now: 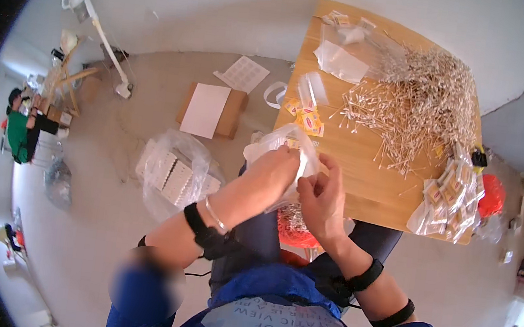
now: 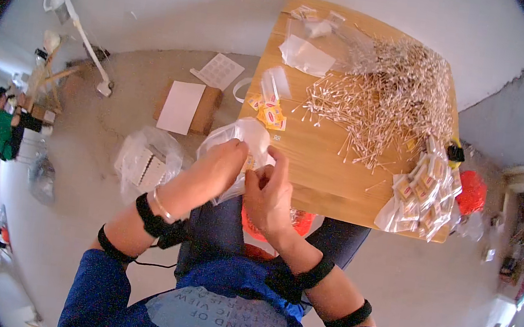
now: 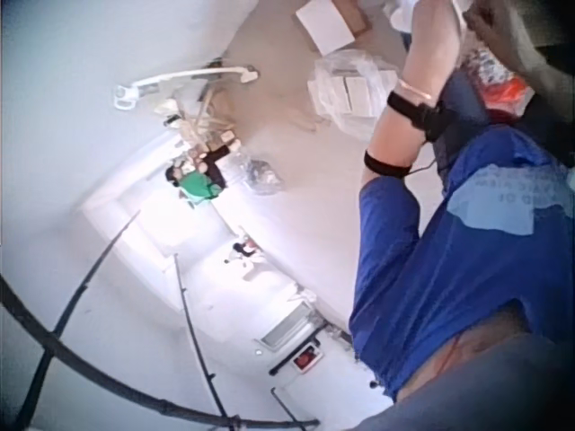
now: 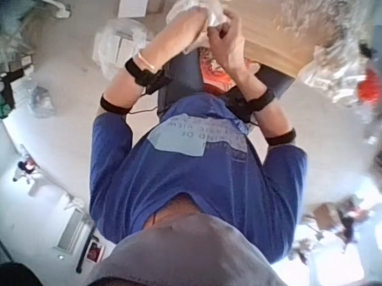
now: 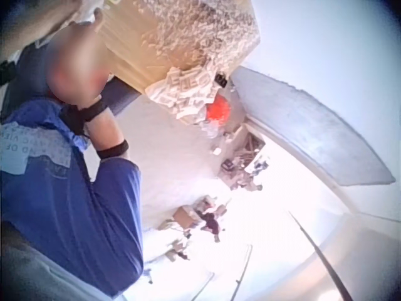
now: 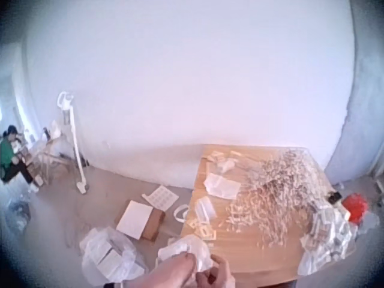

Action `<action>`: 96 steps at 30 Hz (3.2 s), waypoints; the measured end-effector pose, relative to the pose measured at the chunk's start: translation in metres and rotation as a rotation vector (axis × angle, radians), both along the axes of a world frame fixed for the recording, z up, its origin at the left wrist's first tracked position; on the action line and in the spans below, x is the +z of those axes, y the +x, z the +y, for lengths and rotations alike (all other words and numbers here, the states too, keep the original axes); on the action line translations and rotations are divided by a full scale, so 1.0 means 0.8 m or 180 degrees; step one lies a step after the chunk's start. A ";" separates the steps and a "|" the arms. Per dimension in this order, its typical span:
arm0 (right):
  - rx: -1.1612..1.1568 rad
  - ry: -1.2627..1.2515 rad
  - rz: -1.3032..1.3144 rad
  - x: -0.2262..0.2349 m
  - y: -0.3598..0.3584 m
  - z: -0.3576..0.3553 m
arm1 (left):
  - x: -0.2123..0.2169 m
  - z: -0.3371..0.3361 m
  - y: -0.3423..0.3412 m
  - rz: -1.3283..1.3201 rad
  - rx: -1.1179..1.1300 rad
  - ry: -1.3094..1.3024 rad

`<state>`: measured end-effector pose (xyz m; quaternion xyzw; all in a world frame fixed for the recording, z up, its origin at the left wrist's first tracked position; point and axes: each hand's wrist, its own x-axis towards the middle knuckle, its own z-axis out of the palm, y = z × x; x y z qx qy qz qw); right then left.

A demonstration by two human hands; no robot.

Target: The person repeatedly picks up small plastic bags and bundles of cotton swabs from a wooden table. They place the swabs into the bags and set the filled packages aside. The task involves repetitive manual handling of small items in a workspace with scattered materials.

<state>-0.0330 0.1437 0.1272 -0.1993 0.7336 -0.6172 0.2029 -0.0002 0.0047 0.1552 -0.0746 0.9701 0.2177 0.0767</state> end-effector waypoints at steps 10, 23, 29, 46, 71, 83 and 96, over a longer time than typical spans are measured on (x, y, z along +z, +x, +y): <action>0.0512 -0.0288 0.0173 0.015 0.022 -0.013 | -0.074 -0.029 -0.034 0.0191 -0.0817 -0.0154; 0.0786 -0.1051 -0.0106 0.017 0.019 -0.023 | -0.143 -0.065 -0.038 -0.0188 -0.0586 -0.0903; 0.1081 -0.0528 -0.0132 0.022 0.003 -0.009 | -0.123 -0.048 -0.060 -0.0469 -0.0649 -0.0695; -0.0297 0.0050 -0.0359 -0.161 -0.019 -0.028 | -0.102 -0.045 -0.037 -0.0887 -0.0467 -0.0457; 0.1106 -0.0374 -0.0262 0.020 0.039 -0.036 | -0.080 -0.050 -0.072 -0.1290 -0.0653 0.0070; 0.1361 -0.0840 -0.0300 0.046 0.018 -0.028 | -0.087 -0.064 -0.060 -0.0523 -0.1098 0.0258; 0.1532 -0.1120 -0.0180 0.047 0.014 -0.038 | -0.100 -0.075 -0.062 -0.0689 -0.0794 0.0374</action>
